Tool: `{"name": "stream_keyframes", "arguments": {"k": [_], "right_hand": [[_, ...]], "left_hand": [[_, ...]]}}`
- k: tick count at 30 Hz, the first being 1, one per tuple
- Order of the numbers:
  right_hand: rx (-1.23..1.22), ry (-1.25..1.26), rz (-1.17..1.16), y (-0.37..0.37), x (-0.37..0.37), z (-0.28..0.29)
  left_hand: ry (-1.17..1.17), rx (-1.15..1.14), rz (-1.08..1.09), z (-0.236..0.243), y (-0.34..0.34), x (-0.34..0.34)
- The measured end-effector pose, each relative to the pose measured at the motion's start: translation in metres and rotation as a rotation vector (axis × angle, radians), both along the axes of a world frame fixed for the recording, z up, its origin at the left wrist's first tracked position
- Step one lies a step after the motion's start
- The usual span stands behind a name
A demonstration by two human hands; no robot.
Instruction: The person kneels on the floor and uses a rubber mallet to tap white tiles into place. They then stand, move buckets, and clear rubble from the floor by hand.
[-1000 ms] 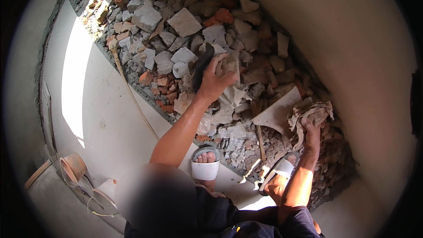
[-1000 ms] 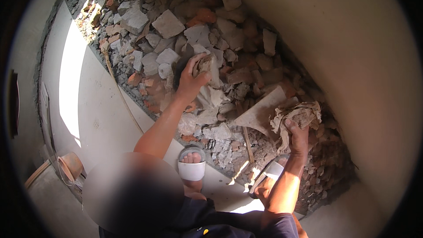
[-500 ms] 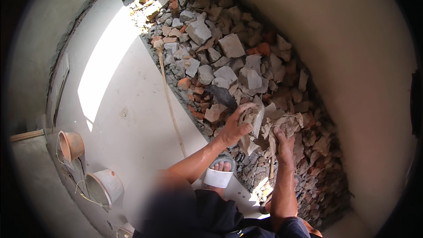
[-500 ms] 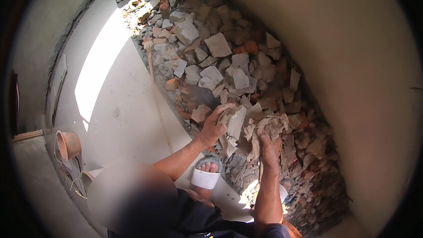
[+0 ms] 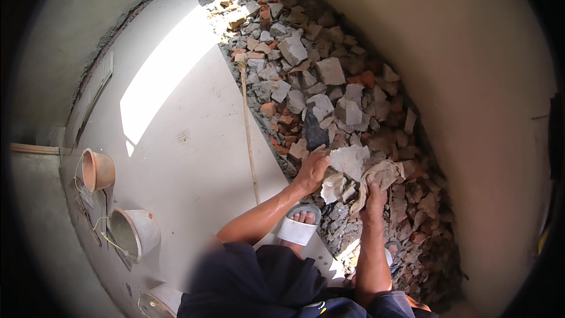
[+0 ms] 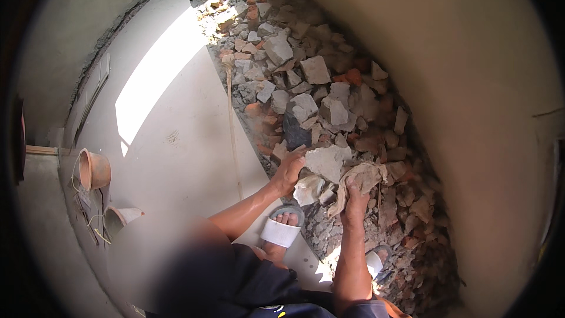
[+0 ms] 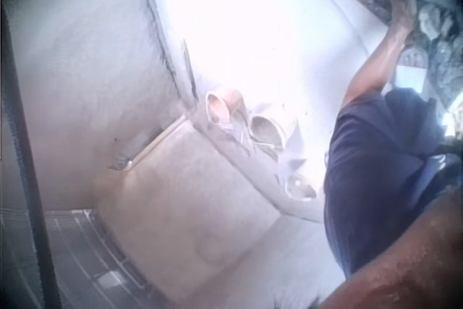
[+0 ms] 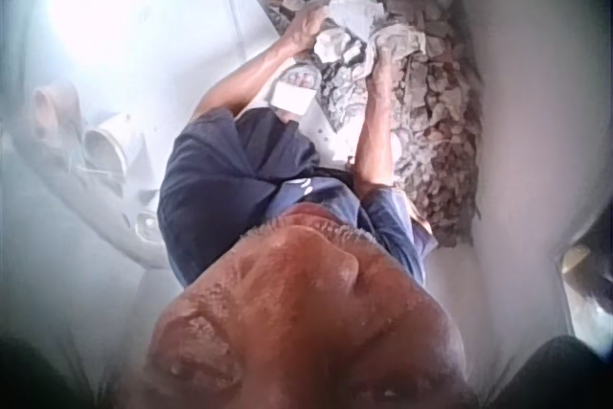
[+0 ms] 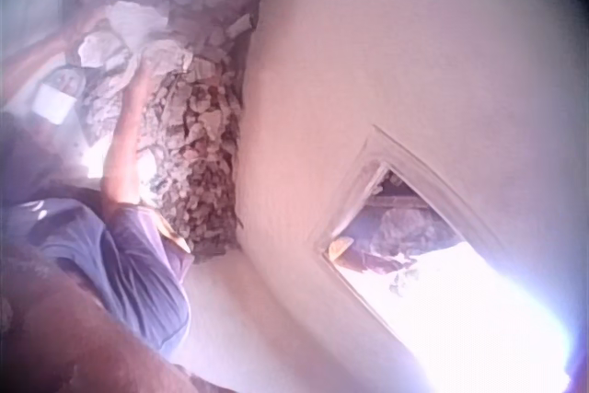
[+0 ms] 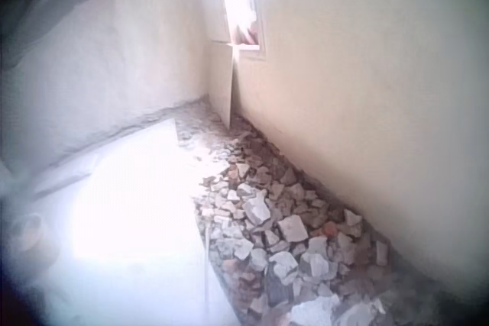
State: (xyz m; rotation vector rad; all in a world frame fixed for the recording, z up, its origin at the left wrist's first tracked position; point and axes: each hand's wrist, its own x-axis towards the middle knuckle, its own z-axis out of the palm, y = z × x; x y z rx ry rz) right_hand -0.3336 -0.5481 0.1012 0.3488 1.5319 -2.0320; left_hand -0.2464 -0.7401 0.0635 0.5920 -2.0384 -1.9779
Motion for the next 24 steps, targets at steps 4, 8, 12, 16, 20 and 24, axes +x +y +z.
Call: {"name": "stream_keyframes", "arguments": {"k": [4, 8, 12, 16, 20, 24], "right_hand": [[0.012, 0.023, 0.004, 0.003, -0.007, 0.008], [0.063, 0.027, 0.093, 0.003, -0.006, 0.012], [0.039, 0.054, 0.161, 0.001, -0.002, 0.015], [0.011, 0.116, 0.190, -0.002, 0.001, 0.018], [0.023, 0.043, 0.249, -0.006, 0.004, 0.016], [0.066, 0.043, 0.292, -0.005, 0.010, 0.007]], "left_hand": [[-0.036, 0.245, -0.088, -0.010, 0.005, 0.013], [-0.163, 0.047, 0.046, 0.007, 0.015, 0.027], [-0.296, -0.020, -0.021, 0.033, 0.002, 0.032], [-0.313, 0.002, 0.036, 0.046, 0.001, 0.036], [-0.257, 0.080, 0.065, 0.047, 0.001, 0.046], [-0.427, 0.050, 0.012, 0.034, -0.001, 0.058]]}}
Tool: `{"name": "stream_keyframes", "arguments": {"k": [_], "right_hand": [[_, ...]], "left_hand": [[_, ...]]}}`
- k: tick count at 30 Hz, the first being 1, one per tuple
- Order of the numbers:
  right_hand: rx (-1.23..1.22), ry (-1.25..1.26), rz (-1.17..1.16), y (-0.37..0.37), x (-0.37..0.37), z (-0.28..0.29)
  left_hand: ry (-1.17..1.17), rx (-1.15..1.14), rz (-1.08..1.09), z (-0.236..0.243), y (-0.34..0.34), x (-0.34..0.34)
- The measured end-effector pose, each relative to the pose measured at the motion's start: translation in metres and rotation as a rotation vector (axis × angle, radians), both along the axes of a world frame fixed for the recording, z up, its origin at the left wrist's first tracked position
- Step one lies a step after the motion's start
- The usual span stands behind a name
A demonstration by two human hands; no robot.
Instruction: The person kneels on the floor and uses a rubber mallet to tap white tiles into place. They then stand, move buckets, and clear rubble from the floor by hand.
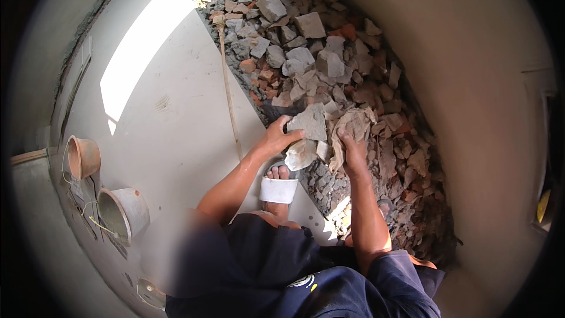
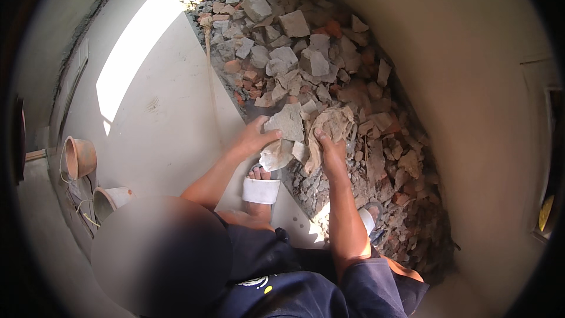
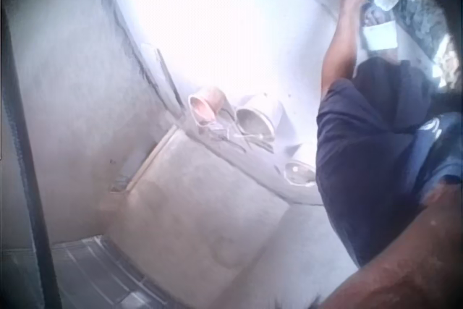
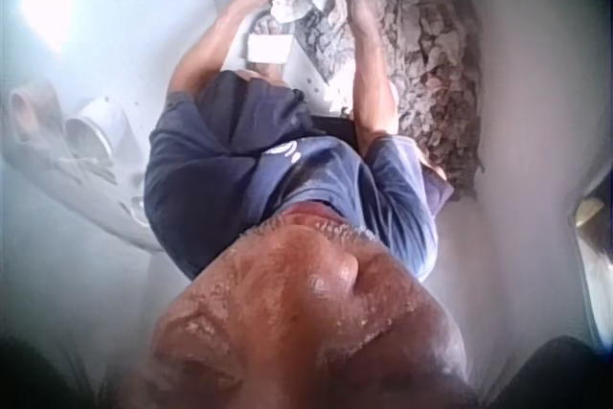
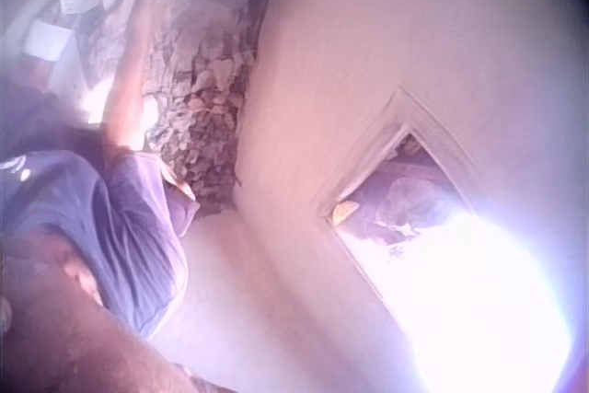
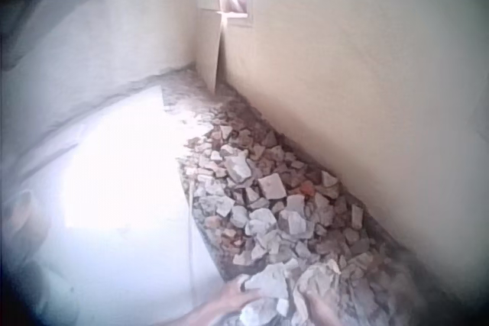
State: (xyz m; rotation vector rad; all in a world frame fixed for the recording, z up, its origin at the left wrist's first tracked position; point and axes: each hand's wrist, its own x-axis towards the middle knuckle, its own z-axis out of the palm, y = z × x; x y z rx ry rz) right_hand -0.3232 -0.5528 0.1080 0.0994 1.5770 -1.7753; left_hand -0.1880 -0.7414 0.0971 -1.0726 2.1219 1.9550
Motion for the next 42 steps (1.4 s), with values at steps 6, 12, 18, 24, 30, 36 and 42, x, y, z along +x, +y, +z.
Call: {"name": "stream_keyframes", "arguments": {"k": [6, 12, 18, 24, 30, 36, 42], "right_hand": [[0.064, 0.016, 0.036, 0.005, 0.008, -0.018], [0.202, 0.051, 0.028, 0.027, -0.026, -0.029], [0.371, 0.374, 0.185, 0.077, -0.057, -0.060], [0.997, 0.800, -0.100, 0.067, -0.072, -0.023], [0.438, 1.301, 0.524, -0.067, -0.069, 0.045], [0.518, 1.091, 0.880, -0.065, -0.071, 0.062], [0.643, 0.403, 0.651, -0.003, -0.067, 0.059]], "left_hand": [[-0.108, -0.041, 0.080, -0.033, 0.027, 0.016], [0.147, 0.172, 0.478, -0.038, -0.015, 0.014], [0.028, -0.120, 0.555, -0.055, -0.080, -0.002], [-0.066, -0.322, 0.523, -0.055, -0.105, -0.016], [0.171, -0.144, 0.132, 0.016, -0.085, -0.067], [0.243, 0.092, -0.046, 0.019, -0.031, -0.080], [0.083, -0.767, 0.285, -0.043, -0.104, -0.028]]}}
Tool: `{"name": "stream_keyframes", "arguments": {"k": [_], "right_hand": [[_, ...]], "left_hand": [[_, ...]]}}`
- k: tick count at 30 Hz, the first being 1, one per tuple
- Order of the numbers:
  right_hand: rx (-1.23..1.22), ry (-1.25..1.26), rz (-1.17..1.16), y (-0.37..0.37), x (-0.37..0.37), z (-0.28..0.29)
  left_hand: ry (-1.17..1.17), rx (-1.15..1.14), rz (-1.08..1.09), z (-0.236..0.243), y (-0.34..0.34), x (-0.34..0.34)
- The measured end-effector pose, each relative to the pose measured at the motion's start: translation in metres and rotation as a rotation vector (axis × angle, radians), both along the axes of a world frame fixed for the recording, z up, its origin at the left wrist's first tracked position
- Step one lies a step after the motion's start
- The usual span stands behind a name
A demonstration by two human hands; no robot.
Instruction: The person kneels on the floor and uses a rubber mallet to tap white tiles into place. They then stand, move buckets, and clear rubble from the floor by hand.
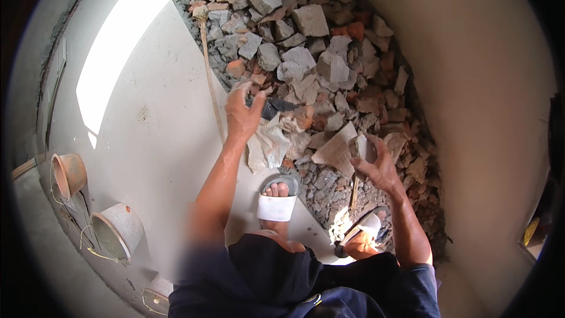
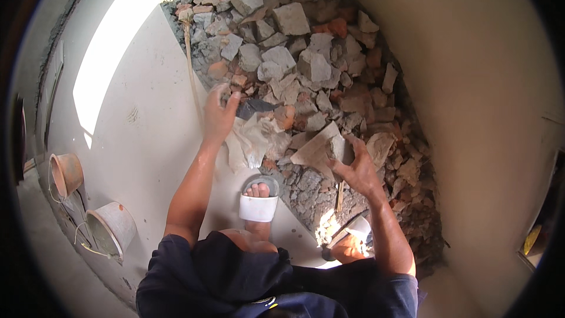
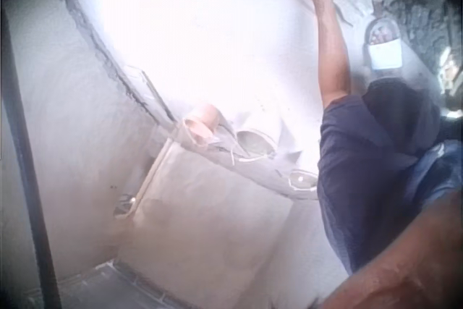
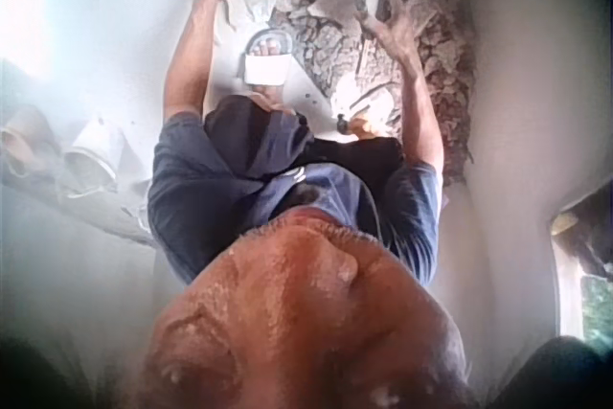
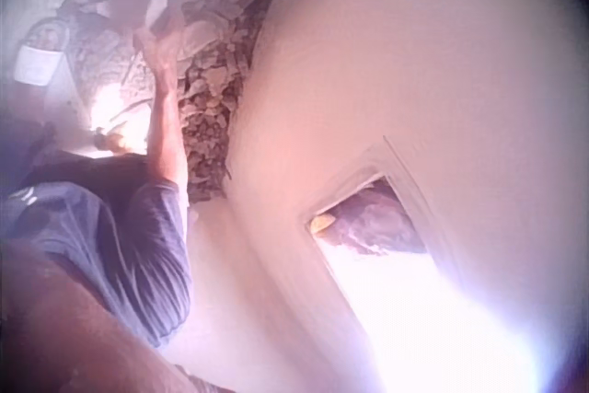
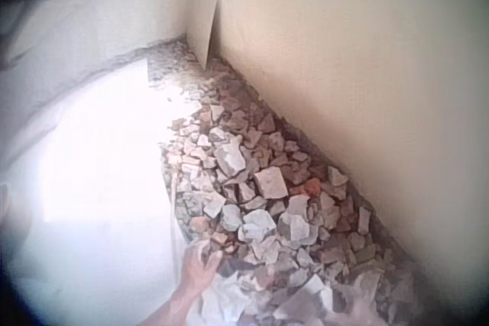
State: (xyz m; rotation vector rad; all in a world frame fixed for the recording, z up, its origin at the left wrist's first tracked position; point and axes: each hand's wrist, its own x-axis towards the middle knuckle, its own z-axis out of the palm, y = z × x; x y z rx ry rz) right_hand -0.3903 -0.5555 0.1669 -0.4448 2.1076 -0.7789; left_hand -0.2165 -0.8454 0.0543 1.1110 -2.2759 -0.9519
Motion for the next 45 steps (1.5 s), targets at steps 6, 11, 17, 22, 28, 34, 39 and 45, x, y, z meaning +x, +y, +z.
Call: {"name": "stream_keyframes", "arguments": {"k": [6, 11, 17, 22, 28, 34, 39, 45], "right_hand": [[0.025, 0.095, -0.032, -0.060, -0.046, -0.007], [-0.065, 0.304, -0.009, -0.197, -0.098, 0.015], [-0.094, 0.373, 0.005, -0.338, -0.142, 0.033], [-0.194, 0.459, -0.003, -0.435, -0.200, 0.011], [-0.179, 0.808, 0.126, -0.568, -0.284, -0.080], [0.386, 1.238, 0.387, -0.603, -0.302, -0.226], [0.214, 1.263, 0.624, -0.581, -0.332, -0.254], [0.382, 0.946, 0.708, -0.611, -0.332, -0.212]], "left_hand": [[-0.415, -0.026, 0.525, -0.038, -0.191, 0.042], [-0.629, -0.113, 0.605, -0.070, -0.257, 0.026], [-0.730, -0.127, 0.616, -0.067, -0.259, 0.015], [-0.776, -0.081, 0.611, -0.060, -0.261, 0.011], [-0.734, -0.142, 0.589, -0.071, -0.261, 0.015], [-0.736, -0.149, 0.505, -0.071, -0.263, 0.020], [-0.722, -0.172, 0.458, -0.072, -0.263, 0.025], [-0.780, -0.118, 0.428, -0.067, -0.266, 0.023]]}}
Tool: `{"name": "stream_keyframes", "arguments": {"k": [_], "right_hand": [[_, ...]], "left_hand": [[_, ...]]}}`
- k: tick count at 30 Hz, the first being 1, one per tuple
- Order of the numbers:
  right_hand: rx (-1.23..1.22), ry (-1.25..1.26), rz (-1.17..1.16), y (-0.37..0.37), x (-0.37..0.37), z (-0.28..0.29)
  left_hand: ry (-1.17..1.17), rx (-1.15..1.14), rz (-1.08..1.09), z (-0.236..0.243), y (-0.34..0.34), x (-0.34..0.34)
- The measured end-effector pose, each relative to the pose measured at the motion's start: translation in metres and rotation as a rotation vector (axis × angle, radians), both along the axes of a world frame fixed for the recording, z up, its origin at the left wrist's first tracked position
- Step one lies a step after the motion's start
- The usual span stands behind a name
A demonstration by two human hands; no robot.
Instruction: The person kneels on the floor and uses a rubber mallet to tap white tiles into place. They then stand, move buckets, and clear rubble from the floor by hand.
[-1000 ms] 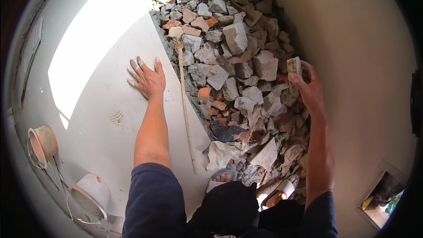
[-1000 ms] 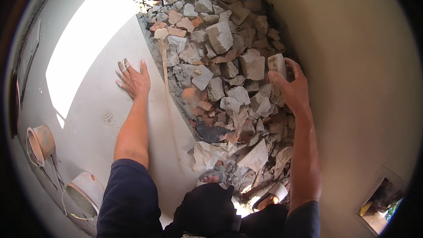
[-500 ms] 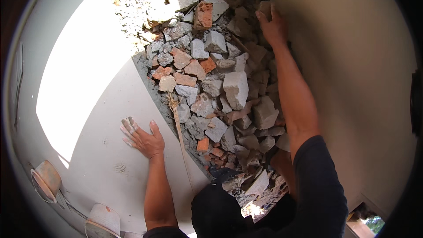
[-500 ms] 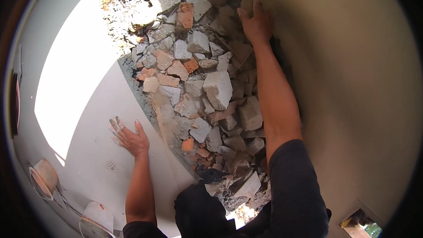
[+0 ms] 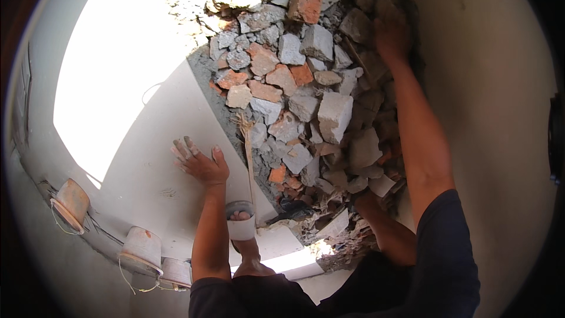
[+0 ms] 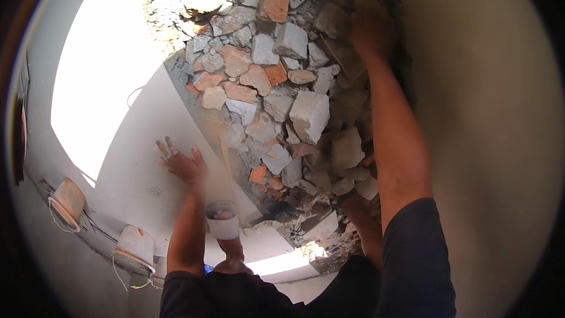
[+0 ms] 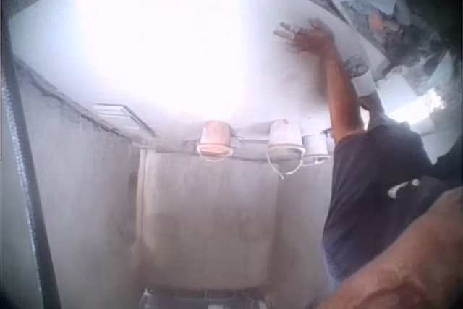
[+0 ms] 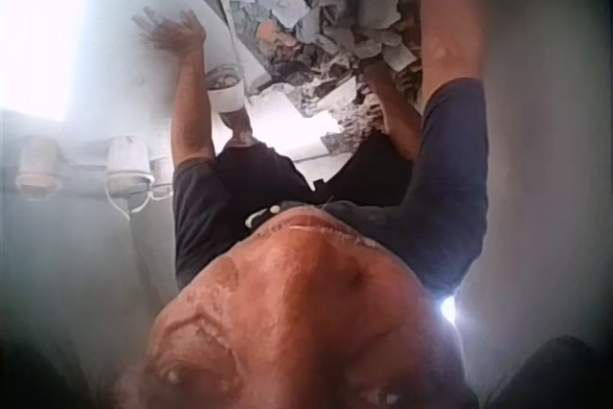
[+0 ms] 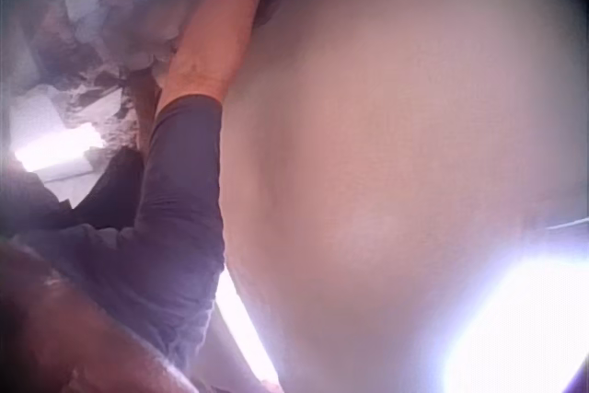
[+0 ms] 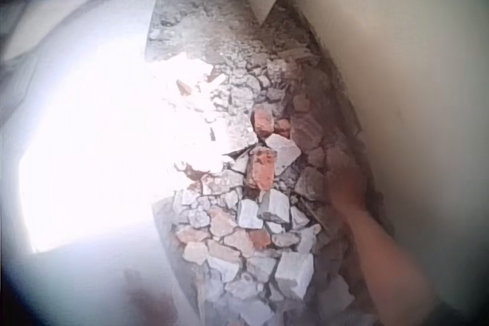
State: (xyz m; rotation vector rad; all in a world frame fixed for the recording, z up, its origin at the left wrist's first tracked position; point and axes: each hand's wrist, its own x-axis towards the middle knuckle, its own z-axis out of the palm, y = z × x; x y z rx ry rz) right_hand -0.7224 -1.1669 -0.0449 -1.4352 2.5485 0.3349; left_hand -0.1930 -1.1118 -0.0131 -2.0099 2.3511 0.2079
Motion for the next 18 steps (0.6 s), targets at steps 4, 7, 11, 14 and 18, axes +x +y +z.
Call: {"name": "stream_keyframes", "arguments": {"k": [4, 7, 11, 14, 18], "right_hand": [[-0.650, -0.331, -0.167, -0.056, 0.064, 0.036], [-0.598, -0.334, -0.151, -0.091, 0.136, 0.040], [-0.775, -0.630, -0.348, -0.094, 0.156, 0.047], [-0.813, -0.971, -0.444, -0.069, 0.148, 0.044], [-0.617, -0.432, -0.143, -0.044, 0.165, 0.025]], "left_hand": [[-0.047, 0.046, 0.003, 0.009, -0.004, -0.004], [-0.042, 0.067, 0.011, 0.014, -0.005, -0.005], [-0.049, 0.043, -0.021, 0.012, -0.004, -0.002], [-0.057, 0.018, -0.034, 0.007, -0.002, 0.000], [-0.024, 0.066, -0.023, 0.007, 0.005, 0.005]]}}
